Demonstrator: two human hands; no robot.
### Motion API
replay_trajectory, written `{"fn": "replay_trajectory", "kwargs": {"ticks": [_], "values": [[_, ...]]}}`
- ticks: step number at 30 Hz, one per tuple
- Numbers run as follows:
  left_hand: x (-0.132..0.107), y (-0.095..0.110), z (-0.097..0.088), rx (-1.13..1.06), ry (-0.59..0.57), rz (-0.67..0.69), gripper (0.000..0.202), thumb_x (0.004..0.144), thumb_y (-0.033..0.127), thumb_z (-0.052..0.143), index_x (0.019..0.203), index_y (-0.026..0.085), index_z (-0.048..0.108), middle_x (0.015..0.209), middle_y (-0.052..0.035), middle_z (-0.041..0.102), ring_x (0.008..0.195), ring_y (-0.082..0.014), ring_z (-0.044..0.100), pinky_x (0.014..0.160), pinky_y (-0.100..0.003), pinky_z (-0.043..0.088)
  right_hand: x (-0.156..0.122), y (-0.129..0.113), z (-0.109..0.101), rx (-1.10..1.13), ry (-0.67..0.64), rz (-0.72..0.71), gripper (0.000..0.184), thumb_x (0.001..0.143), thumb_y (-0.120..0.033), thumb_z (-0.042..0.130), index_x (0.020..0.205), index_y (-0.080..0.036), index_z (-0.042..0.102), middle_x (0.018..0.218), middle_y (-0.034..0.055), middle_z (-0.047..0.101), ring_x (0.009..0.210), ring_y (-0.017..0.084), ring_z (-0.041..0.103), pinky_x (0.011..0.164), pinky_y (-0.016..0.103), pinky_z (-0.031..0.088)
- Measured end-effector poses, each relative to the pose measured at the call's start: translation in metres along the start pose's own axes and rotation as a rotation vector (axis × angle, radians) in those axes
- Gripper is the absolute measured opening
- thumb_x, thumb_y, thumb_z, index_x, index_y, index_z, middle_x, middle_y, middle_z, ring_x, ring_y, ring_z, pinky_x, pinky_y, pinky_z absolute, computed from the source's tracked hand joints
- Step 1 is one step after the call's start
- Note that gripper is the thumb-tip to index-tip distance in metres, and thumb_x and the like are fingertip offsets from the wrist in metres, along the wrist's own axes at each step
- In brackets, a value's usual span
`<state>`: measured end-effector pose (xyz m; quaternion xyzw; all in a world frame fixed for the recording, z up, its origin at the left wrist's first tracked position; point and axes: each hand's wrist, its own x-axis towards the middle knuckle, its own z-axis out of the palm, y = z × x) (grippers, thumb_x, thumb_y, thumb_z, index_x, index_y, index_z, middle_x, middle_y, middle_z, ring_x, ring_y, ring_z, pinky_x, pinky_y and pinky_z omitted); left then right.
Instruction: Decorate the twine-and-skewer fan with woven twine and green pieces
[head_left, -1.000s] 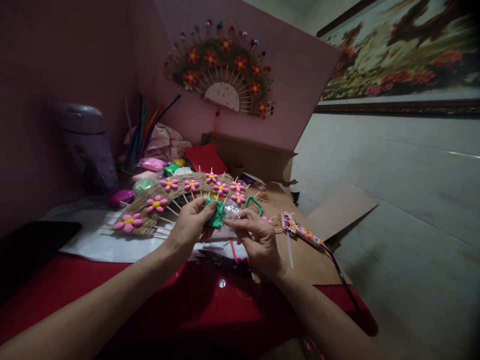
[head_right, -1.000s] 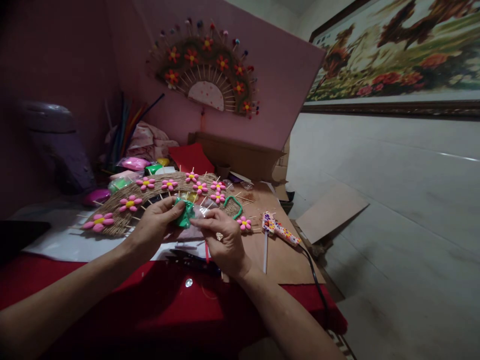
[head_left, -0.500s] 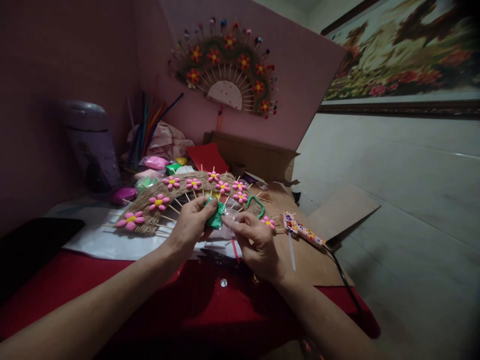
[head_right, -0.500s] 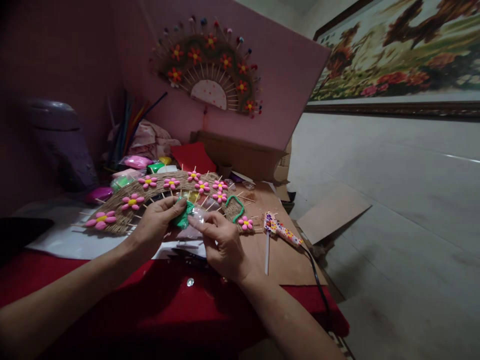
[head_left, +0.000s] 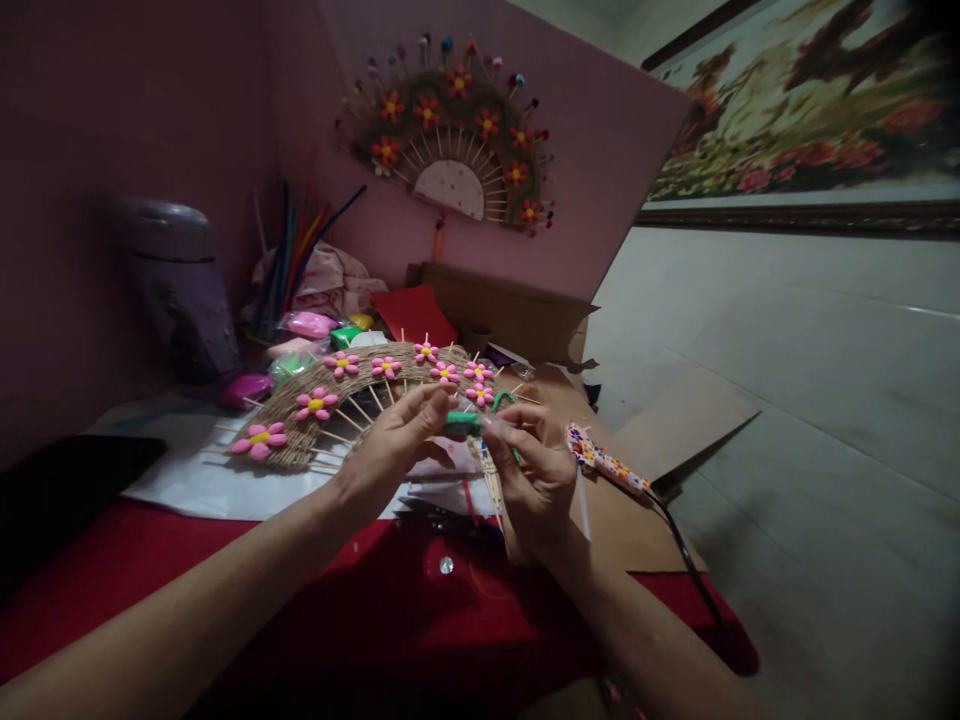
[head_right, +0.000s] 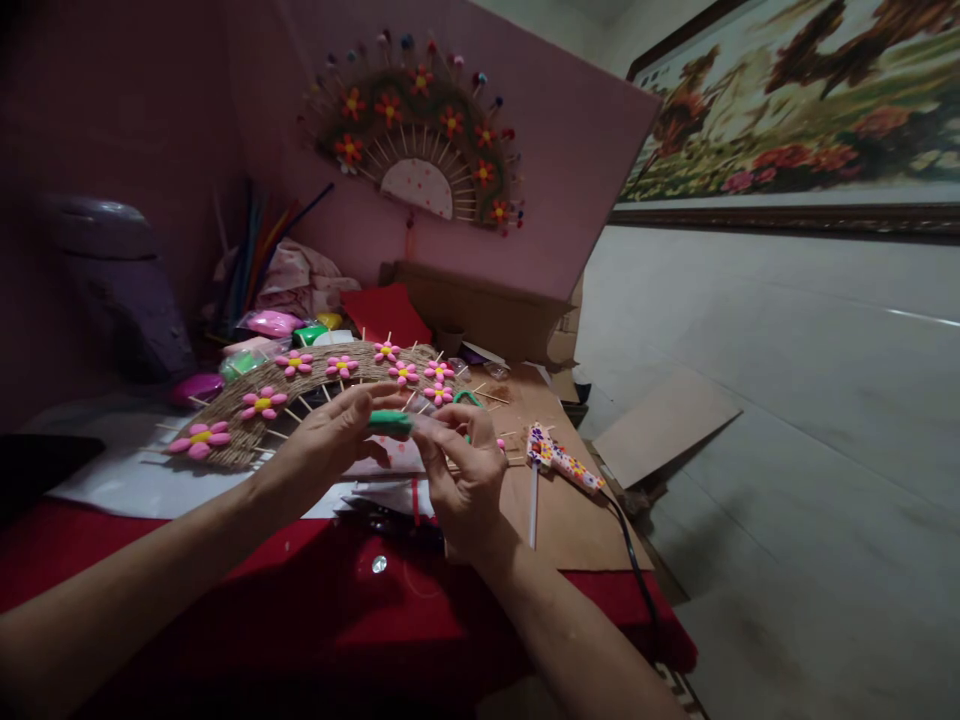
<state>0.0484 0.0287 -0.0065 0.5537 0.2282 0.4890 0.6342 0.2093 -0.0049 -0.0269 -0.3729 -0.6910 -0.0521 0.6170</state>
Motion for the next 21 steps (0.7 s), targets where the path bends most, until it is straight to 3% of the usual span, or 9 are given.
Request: {"fn": "replay_trajectory", "kwargs": {"ticks": [2,8,12,16,21], "values": [[0.000,-0.002,-0.001,0.029,-0.069,0.049,0.039,0.077,0.039,0.067,0.109,0.018,0.059,0.098,-0.0069,0.064,0.084,-0.0165,0.062,0.064,-0.025,0.051,0.001,-0.001,0.000,0.035,0.012,0.057,0.016,0.085,-0.014,0.058,0.090,-0.024,0.070,0.086,0.0018,0.057,0.083,0.015,0.056,0.074,0.032,0.048],[0.003,-0.005,-0.005,0.182,-0.013,0.034,0.027,0.080,0.039,0.063,0.093,0.016,0.063,0.068,0.0017,0.058,0.052,-0.0073,0.051,0.044,-0.018,0.038,0.001,0.000,0.000,0.147,-0.035,0.091,0.031,0.083,-0.017,0.062,0.110,-0.033,0.066,0.098,0.0018,0.058,0.095,0.016,0.055,0.083,0.034,0.048],[0.005,-0.003,-0.007,0.205,0.004,0.089,0.022,0.078,0.035,0.066,0.088,0.016,0.064,0.073,0.0010,0.061,0.060,-0.0068,0.053,0.051,-0.017,0.043,-0.001,0.005,0.001,0.249,-0.095,0.153,0.033,0.084,-0.022,0.062,0.114,-0.034,0.064,0.105,0.0028,0.056,0.102,0.018,0.054,0.090,0.039,0.046],[0.004,-0.004,-0.009,0.131,-0.055,0.027,0.024,0.080,0.038,0.063,0.090,0.016,0.060,0.073,-0.0003,0.062,0.060,-0.0124,0.060,0.048,-0.022,0.048,-0.004,0.009,0.002,0.326,-0.163,0.203,0.030,0.084,-0.025,0.061,0.113,-0.031,0.065,0.107,0.0042,0.053,0.104,0.020,0.054,0.093,0.042,0.045],[0.004,-0.008,-0.011,0.060,-0.031,0.049,0.022,0.079,0.036,0.065,0.088,0.017,0.059,0.072,0.0000,0.062,0.060,-0.0133,0.061,0.048,-0.024,0.052,-0.004,0.007,0.002,0.273,-0.190,0.146,0.023,0.084,-0.021,0.062,0.105,-0.028,0.067,0.103,0.0037,0.053,0.101,0.018,0.055,0.092,0.038,0.045]]}}
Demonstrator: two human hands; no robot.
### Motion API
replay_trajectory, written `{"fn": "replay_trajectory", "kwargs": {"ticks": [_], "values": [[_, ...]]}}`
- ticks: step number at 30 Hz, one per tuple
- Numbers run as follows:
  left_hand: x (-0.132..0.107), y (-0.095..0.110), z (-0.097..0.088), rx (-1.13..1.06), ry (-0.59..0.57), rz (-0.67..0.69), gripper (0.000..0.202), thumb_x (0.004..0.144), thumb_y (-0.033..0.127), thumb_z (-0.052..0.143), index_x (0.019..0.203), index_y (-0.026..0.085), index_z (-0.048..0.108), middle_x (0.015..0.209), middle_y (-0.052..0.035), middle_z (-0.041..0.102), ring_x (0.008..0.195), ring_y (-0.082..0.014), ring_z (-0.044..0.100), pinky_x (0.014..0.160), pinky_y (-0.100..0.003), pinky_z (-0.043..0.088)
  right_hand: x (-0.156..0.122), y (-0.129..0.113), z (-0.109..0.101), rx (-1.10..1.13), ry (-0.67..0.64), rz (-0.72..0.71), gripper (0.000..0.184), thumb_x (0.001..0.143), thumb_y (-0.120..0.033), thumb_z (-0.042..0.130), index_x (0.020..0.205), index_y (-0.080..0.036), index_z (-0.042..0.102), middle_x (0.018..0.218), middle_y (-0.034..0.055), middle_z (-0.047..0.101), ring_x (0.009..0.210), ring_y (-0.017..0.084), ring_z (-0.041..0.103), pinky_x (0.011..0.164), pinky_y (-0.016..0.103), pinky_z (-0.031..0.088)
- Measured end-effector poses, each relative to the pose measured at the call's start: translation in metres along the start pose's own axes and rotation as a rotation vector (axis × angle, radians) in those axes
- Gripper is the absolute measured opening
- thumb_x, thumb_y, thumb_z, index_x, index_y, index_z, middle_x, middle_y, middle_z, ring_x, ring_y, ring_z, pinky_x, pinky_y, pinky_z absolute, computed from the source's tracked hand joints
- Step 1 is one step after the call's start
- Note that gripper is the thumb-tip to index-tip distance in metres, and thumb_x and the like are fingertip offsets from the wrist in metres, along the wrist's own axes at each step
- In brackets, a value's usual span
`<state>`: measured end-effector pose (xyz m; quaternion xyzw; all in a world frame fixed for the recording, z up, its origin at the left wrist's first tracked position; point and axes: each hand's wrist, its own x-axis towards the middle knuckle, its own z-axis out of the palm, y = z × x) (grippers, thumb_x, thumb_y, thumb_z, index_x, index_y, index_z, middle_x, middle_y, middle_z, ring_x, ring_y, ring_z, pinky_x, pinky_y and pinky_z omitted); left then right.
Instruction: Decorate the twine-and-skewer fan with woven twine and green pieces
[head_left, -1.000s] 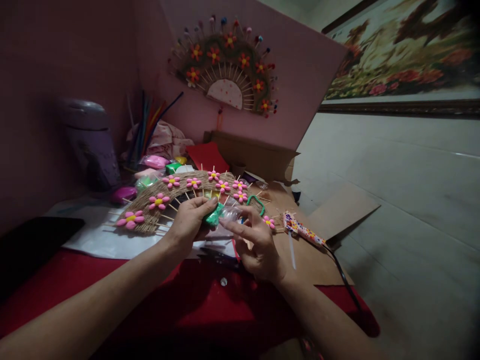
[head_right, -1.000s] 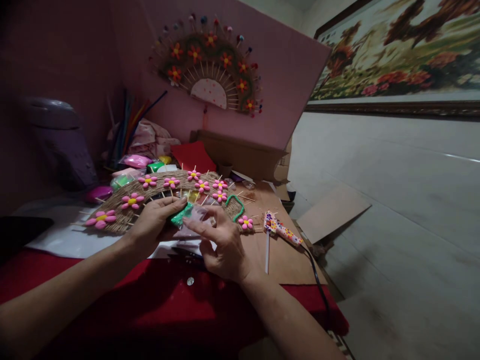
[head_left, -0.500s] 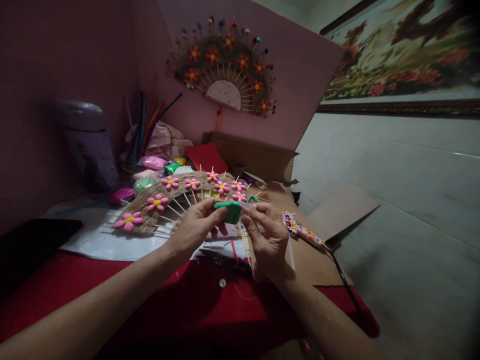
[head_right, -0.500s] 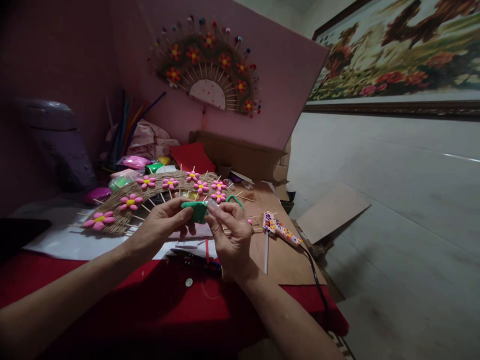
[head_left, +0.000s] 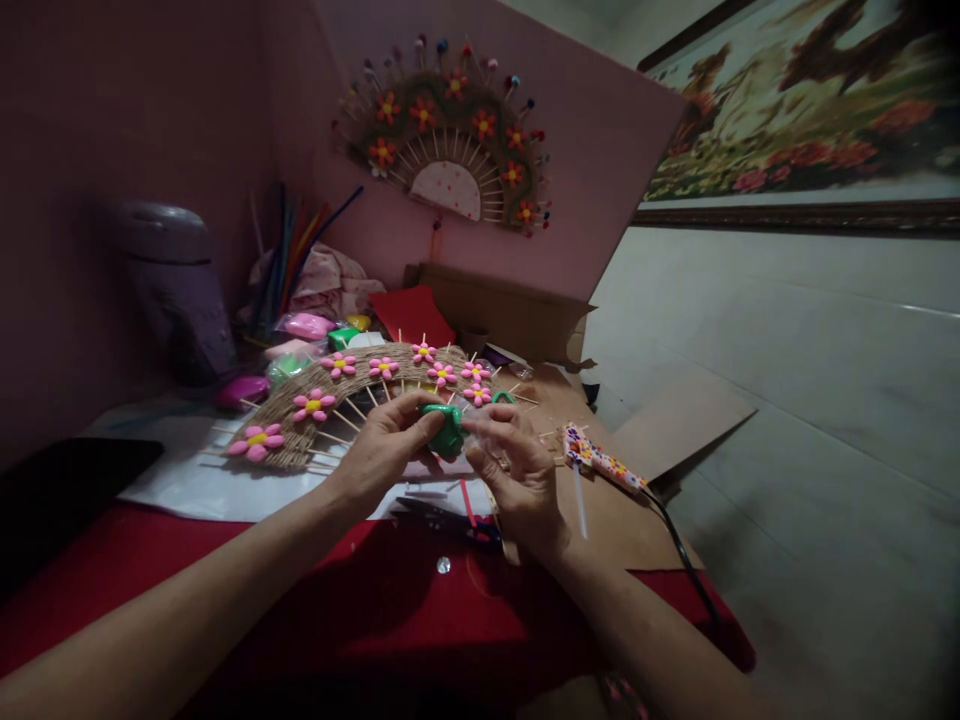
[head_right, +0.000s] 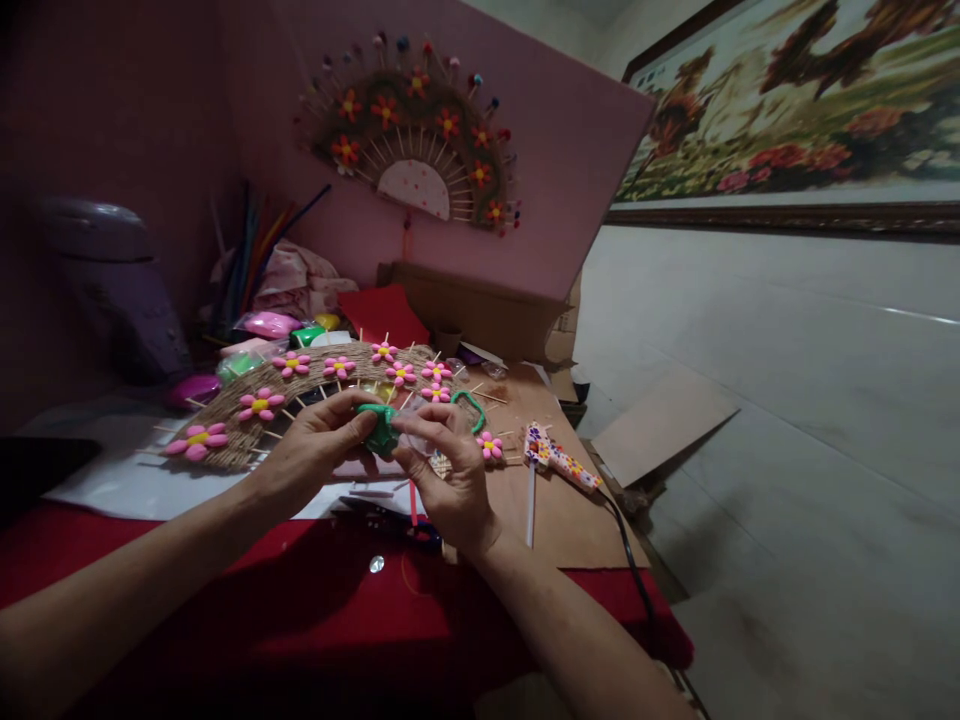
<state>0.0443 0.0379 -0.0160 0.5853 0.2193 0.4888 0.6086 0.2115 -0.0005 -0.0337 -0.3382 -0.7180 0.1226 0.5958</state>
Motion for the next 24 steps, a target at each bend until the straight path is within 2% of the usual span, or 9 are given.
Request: {"fn": "replay_trajectory", "kwargs": {"ticks": [5,11,19,24], "values": [[0.0012,-0.0015,0.0016,-0.003,0.009,-0.010,0.022,0.078,0.036,0.065,0.088,0.016,0.060,0.074,-0.0004,0.063,0.060,-0.0131,0.062,0.049,-0.025,0.053,-0.0003,-0.0039,0.0000,-0.181,0.067,-0.121,0.018,0.082,-0.016,0.063,0.097,-0.024,0.066,0.099,0.0044,0.058,0.097,0.019,0.058,0.089,0.037,0.047],[0.0025,-0.0001,-0.0006,0.016,0.022,0.007,0.024,0.075,0.036,0.069,0.085,0.016,0.060,0.067,0.0010,0.062,0.055,-0.0111,0.060,0.048,-0.022,0.052,-0.0013,-0.0034,0.0020,-0.205,0.031,-0.185,0.030,0.082,-0.013,0.062,0.109,-0.023,0.064,0.103,0.0063,0.059,0.098,0.018,0.059,0.085,0.034,0.050],[-0.0010,0.0036,0.0044,0.041,0.013,-0.039,0.021,0.076,0.035,0.068,0.084,0.016,0.062,0.068,-0.0001,0.063,0.056,-0.0111,0.060,0.049,-0.022,0.050,-0.0025,-0.0053,0.0025,-0.235,0.128,-0.155,0.018,0.081,-0.018,0.065,0.098,-0.022,0.067,0.092,0.0043,0.065,0.086,0.018,0.063,0.077,0.033,0.052],[-0.0014,0.0057,0.0073,0.102,0.042,0.003,0.021,0.075,0.035,0.068,0.080,0.015,0.062,0.068,0.0000,0.062,0.057,-0.0104,0.058,0.049,-0.021,0.049,-0.0019,-0.0059,0.0032,-0.158,0.180,-0.115,0.013,0.081,-0.015,0.064,0.091,-0.022,0.068,0.088,0.0027,0.069,0.082,0.017,0.064,0.075,0.033,0.052]]}}
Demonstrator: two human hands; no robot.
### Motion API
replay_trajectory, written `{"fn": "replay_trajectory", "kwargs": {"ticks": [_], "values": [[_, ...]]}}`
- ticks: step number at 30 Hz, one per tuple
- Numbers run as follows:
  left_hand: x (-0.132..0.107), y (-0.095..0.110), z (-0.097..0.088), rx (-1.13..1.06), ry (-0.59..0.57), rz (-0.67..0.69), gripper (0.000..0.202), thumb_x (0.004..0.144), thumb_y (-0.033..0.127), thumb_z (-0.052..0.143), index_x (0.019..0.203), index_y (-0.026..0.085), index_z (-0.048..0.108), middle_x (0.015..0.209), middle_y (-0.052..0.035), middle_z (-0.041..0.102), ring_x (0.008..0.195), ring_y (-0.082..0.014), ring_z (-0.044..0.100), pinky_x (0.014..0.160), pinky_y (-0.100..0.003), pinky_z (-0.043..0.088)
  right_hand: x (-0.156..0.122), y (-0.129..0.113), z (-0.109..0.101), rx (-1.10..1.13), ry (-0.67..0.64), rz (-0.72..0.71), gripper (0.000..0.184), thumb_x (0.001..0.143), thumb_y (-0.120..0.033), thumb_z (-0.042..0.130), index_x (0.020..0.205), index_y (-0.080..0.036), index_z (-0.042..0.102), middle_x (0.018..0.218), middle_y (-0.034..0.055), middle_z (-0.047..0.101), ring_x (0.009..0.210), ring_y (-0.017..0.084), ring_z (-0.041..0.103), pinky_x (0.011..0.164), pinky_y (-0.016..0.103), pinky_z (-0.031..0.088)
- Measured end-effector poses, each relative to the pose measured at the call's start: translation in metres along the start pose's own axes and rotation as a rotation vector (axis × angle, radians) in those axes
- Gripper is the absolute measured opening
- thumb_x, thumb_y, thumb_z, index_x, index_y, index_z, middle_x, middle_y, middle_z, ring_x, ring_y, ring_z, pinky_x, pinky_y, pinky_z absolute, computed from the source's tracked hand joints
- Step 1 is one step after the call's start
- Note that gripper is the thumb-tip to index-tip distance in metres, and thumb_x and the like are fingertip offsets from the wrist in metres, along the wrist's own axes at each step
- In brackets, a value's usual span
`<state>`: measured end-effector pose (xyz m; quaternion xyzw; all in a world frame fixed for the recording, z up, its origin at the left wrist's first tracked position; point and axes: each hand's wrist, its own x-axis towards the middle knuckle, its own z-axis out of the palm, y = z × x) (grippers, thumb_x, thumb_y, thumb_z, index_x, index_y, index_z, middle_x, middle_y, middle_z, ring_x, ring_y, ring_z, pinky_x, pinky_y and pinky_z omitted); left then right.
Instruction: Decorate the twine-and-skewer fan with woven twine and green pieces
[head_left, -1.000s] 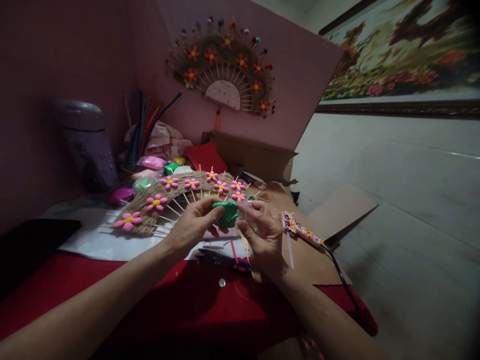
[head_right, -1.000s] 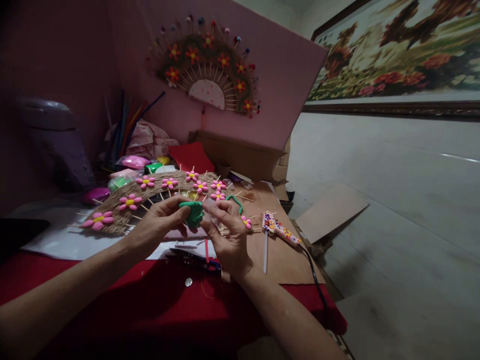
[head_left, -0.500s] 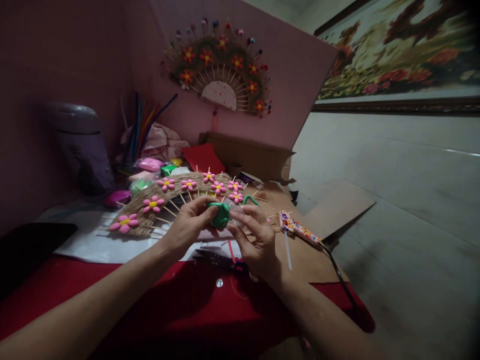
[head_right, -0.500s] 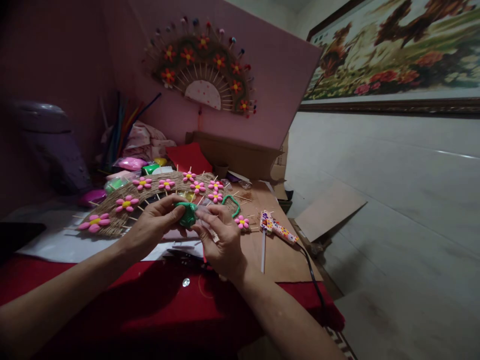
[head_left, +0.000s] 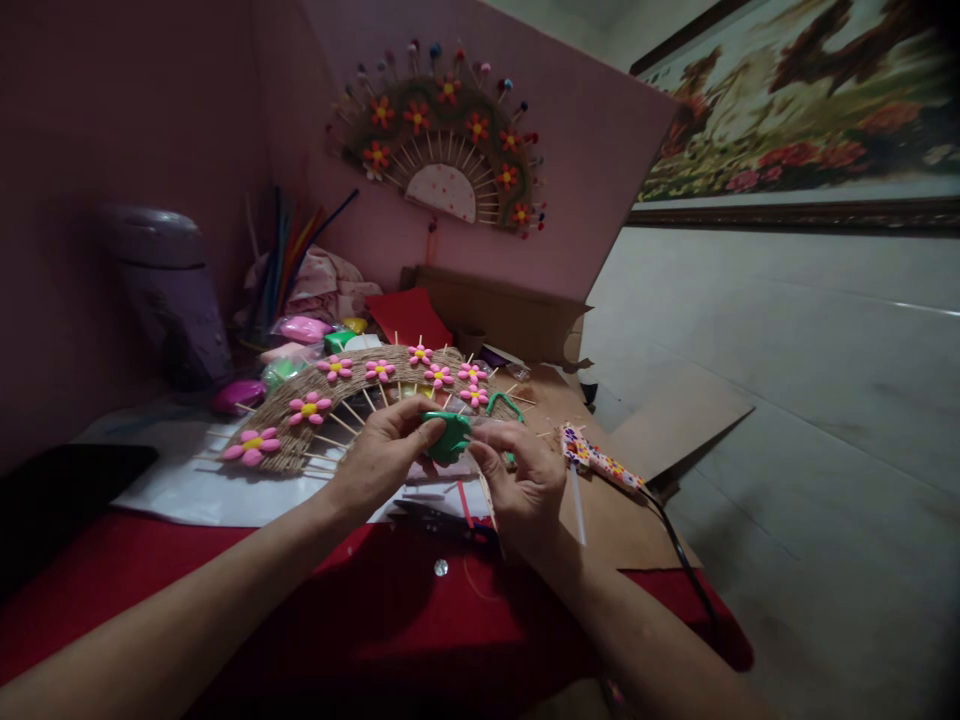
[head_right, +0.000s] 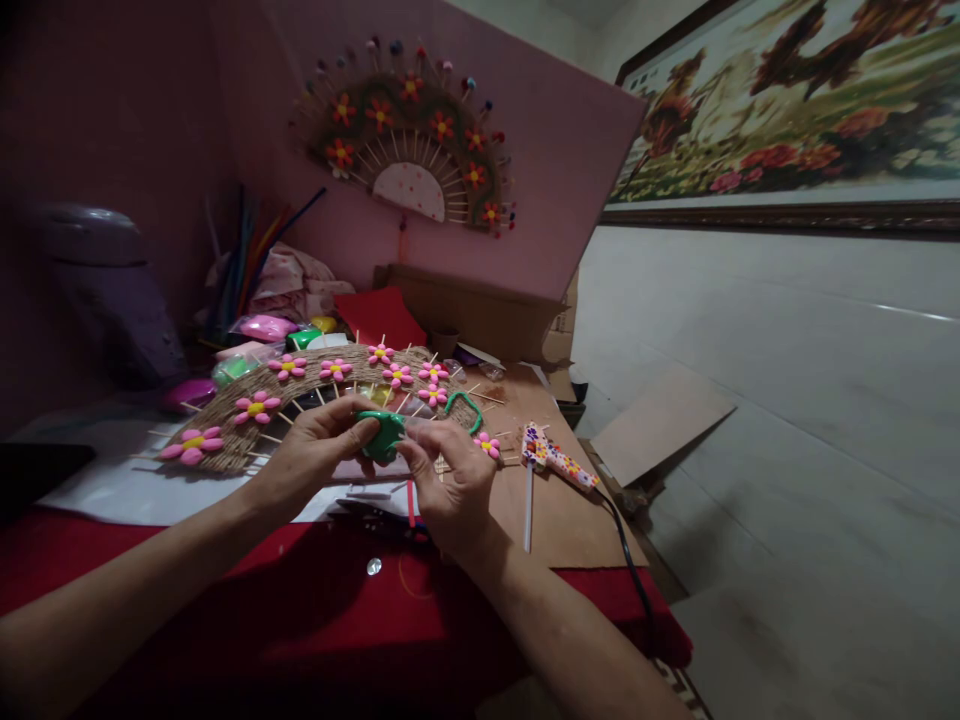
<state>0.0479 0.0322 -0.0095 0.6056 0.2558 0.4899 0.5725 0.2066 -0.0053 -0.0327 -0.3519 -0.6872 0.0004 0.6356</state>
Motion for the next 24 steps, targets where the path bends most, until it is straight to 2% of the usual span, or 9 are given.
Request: {"fn": "replay_trajectory", "kwargs": {"ticks": [4,10,14,19,24], "values": [[-0.0005,0.0014,0.0010,0.020,0.033,0.034,0.023,0.078,0.038,0.065,0.082,0.015,0.064,0.072,0.0001,0.061,0.059,-0.0095,0.056,0.051,-0.021,0.050,0.0020,0.0011,0.0007,0.038,0.010,0.060,0.017,0.081,-0.015,0.064,0.094,-0.024,0.071,0.089,0.0027,0.069,0.083,0.016,0.065,0.077,0.033,0.053],[-0.0009,0.0013,0.0001,-0.118,-0.017,-0.077,0.022,0.078,0.037,0.066,0.088,0.017,0.066,0.077,-0.0007,0.063,0.063,-0.0104,0.057,0.051,-0.021,0.048,0.0002,0.0053,0.0018,0.105,0.021,0.122,0.024,0.082,-0.019,0.064,0.103,-0.028,0.071,0.093,0.0029,0.069,0.086,0.017,0.065,0.077,0.033,0.054],[0.0004,0.0000,-0.0017,-0.151,-0.001,-0.104,0.022,0.075,0.035,0.068,0.087,0.016,0.067,0.075,-0.0014,0.064,0.061,-0.0107,0.058,0.052,-0.021,0.047,-0.0003,0.0051,0.0019,0.168,-0.009,0.158,0.026,0.082,-0.019,0.064,0.105,-0.030,0.070,0.092,0.0025,0.067,0.084,0.016,0.064,0.072,0.032,0.054],[0.0006,0.0004,-0.0023,-0.123,0.017,-0.089,0.019,0.074,0.032,0.069,0.084,0.016,0.067,0.067,-0.0009,0.063,0.057,-0.0107,0.058,0.048,-0.020,0.043,0.0017,0.0058,0.0015,0.217,-0.071,0.165,0.024,0.080,-0.018,0.067,0.100,-0.030,0.071,0.093,0.0030,0.067,0.088,0.017,0.063,0.079,0.036,0.053],[0.0021,-0.0019,-0.0007,-0.124,0.054,-0.058,0.018,0.071,0.029,0.071,0.080,0.014,0.066,0.065,-0.0012,0.064,0.055,-0.0117,0.058,0.046,-0.022,0.044,0.0018,0.0063,0.0034,0.216,-0.001,0.203,0.016,0.078,-0.019,0.069,0.091,-0.027,0.074,0.086,0.0024,0.067,0.080,0.016,0.063,0.074,0.034,0.054]]}}
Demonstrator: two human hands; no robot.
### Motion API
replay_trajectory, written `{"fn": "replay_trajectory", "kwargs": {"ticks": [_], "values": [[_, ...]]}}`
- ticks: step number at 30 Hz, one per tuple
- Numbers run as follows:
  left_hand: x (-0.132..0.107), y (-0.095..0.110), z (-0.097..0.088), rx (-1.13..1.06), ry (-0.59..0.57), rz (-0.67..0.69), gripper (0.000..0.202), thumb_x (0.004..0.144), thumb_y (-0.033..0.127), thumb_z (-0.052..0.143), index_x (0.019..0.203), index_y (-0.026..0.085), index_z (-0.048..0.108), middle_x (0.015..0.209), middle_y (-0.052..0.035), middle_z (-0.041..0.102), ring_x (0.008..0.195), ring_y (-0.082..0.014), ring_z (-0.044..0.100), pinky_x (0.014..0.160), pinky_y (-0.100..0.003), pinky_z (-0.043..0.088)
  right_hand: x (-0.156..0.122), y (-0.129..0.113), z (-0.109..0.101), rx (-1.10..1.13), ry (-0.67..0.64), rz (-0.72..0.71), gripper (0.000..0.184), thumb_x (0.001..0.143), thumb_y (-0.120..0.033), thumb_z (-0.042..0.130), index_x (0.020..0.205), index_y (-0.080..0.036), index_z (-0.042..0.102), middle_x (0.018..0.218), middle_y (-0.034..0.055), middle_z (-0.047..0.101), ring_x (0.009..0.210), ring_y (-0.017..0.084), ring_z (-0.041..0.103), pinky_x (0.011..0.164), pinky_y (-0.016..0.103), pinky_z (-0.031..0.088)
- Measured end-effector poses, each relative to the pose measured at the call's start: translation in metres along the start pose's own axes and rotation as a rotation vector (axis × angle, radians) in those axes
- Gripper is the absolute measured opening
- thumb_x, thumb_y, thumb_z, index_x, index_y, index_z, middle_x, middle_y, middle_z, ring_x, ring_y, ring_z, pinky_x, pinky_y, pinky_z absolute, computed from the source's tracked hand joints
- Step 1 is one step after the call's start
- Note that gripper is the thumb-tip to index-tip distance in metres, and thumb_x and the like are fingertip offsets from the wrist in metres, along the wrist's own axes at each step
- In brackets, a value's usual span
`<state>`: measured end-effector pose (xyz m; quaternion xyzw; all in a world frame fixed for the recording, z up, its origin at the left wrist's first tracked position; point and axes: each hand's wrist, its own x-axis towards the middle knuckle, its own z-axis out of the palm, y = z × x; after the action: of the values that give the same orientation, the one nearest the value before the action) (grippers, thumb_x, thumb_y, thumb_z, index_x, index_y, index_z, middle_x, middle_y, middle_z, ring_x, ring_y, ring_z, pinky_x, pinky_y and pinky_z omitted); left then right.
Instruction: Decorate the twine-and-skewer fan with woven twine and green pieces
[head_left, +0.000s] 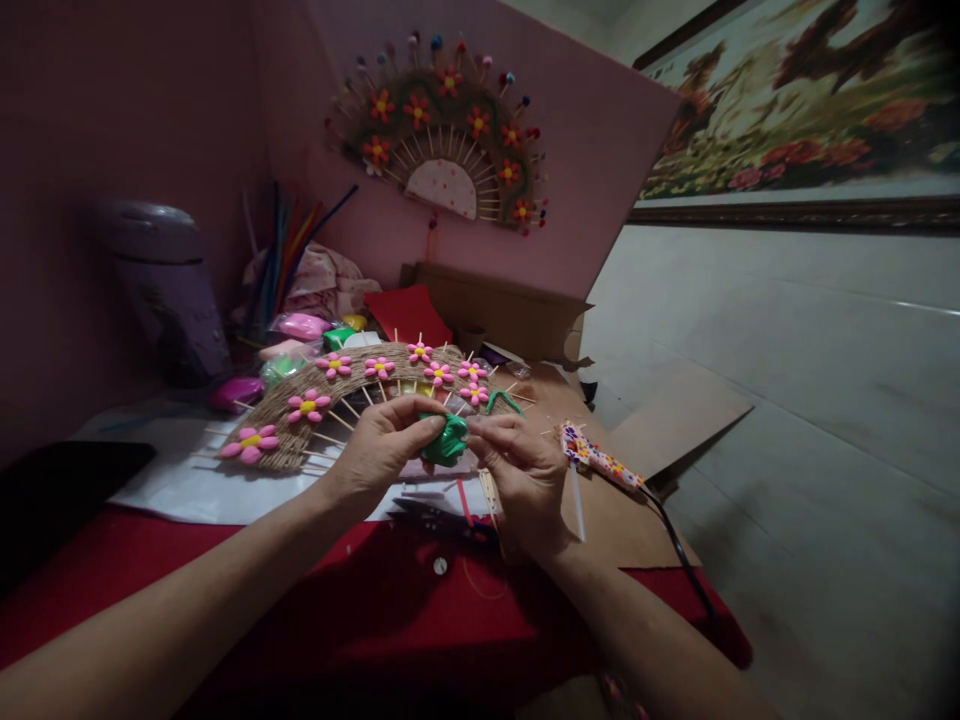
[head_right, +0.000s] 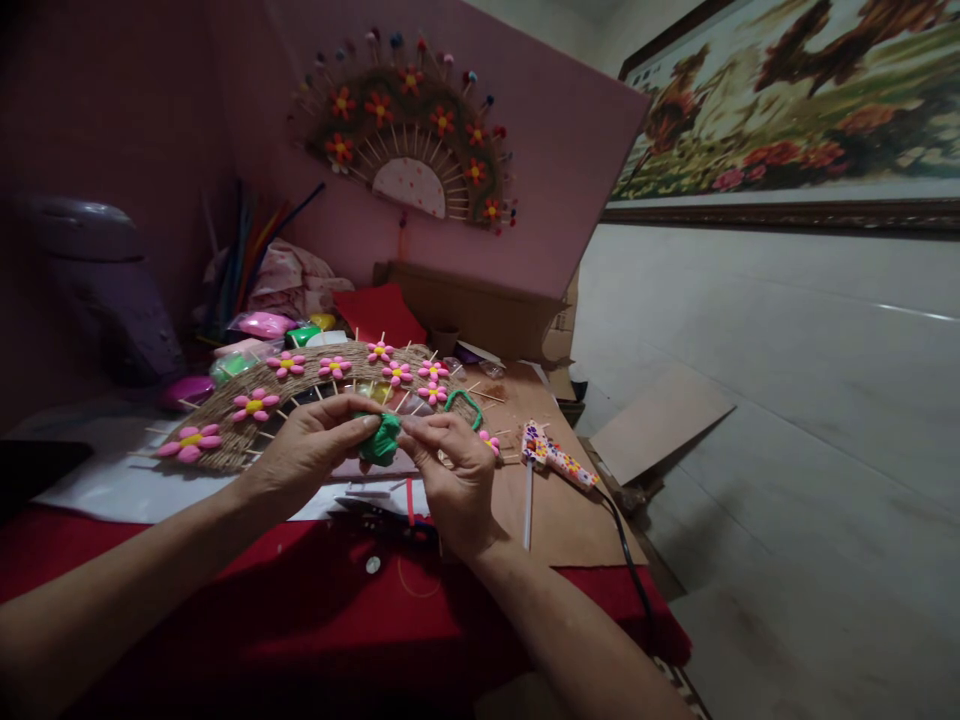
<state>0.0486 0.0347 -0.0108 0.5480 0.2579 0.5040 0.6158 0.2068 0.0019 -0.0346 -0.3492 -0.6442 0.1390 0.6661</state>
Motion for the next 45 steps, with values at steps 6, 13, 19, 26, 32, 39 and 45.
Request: {"fn": "replay_trajectory", "kwargs": {"ticks": [6,13,19,26,32,39,45], "values": [[0.000,0.001,0.003,0.016,0.099,0.081,0.014,0.069,0.024,0.071,0.075,0.013,0.064,0.058,0.0004,0.061,0.048,-0.0100,0.055,0.043,-0.021,0.041,0.000,0.002,0.001,0.026,-0.049,0.047,0.015,0.078,-0.020,0.069,0.091,-0.026,0.073,0.089,0.0028,0.065,0.085,0.016,0.063,0.076,0.034,0.053],[-0.003,0.003,0.004,0.116,0.128,0.111,0.016,0.066,0.025,0.070,0.074,0.013,0.065,0.057,-0.0001,0.060,0.046,-0.0102,0.053,0.038,-0.020,0.039,-0.001,0.002,0.001,0.018,-0.147,0.075,0.025,0.078,-0.022,0.069,0.102,-0.028,0.071,0.091,0.0033,0.065,0.086,0.017,0.061,0.077,0.034,0.052],[-0.003,0.001,0.003,0.181,0.159,0.086,0.013,0.067,0.023,0.069,0.074,0.013,0.065,0.055,0.0006,0.059,0.043,-0.0092,0.051,0.036,-0.019,0.036,-0.003,-0.001,0.004,0.020,-0.121,-0.014,0.025,0.078,-0.016,0.068,0.098,-0.031,0.073,0.085,0.0012,0.064,0.082,0.015,0.062,0.074,0.032,0.054],[0.000,-0.001,0.001,0.103,0.094,0.121,0.015,0.069,0.025,0.070,0.074,0.013,0.063,0.059,-0.0004,0.061,0.049,-0.0105,0.055,0.044,-0.022,0.042,-0.002,0.001,0.004,0.002,-0.063,0.043,0.021,0.079,-0.018,0.067,0.096,-0.028,0.073,0.084,0.0013,0.065,0.077,0.014,0.061,0.068,0.029,0.053],[0.001,-0.001,0.000,0.049,0.062,0.123,0.015,0.070,0.025,0.071,0.074,0.014,0.061,0.062,0.0000,0.062,0.053,-0.0101,0.056,0.051,-0.023,0.044,0.004,0.005,0.004,0.111,-0.014,0.174,0.008,0.077,-0.022,0.069,0.081,-0.023,0.075,0.077,0.0012,0.062,0.067,0.012,0.056,0.050,0.022,0.046],[0.002,-0.003,-0.002,0.144,0.119,0.112,0.018,0.073,0.029,0.067,0.079,0.014,0.060,0.062,0.0002,0.060,0.054,-0.0117,0.055,0.051,-0.025,0.045,0.005,0.003,-0.001,0.146,-0.172,0.154,0.017,0.085,-0.028,0.059,0.094,-0.024,0.072,0.088,0.0022,0.060,0.073,0.012,0.056,0.062,0.026,0.048],[-0.004,-0.001,-0.001,0.720,0.375,0.595,0.012,0.078,0.026,0.063,0.086,0.018,0.061,0.089,-0.0050,0.062,0.086,-0.0180,0.055,0.077,-0.033,0.045,0.001,-0.005,-0.002,-0.001,-0.200,0.022,0.029,0.093,-0.023,0.042,0.108,-0.024,0.066,0.098,0.0042,0.059,0.088,0.015,0.057,0.080,0.032,0.048]]}}
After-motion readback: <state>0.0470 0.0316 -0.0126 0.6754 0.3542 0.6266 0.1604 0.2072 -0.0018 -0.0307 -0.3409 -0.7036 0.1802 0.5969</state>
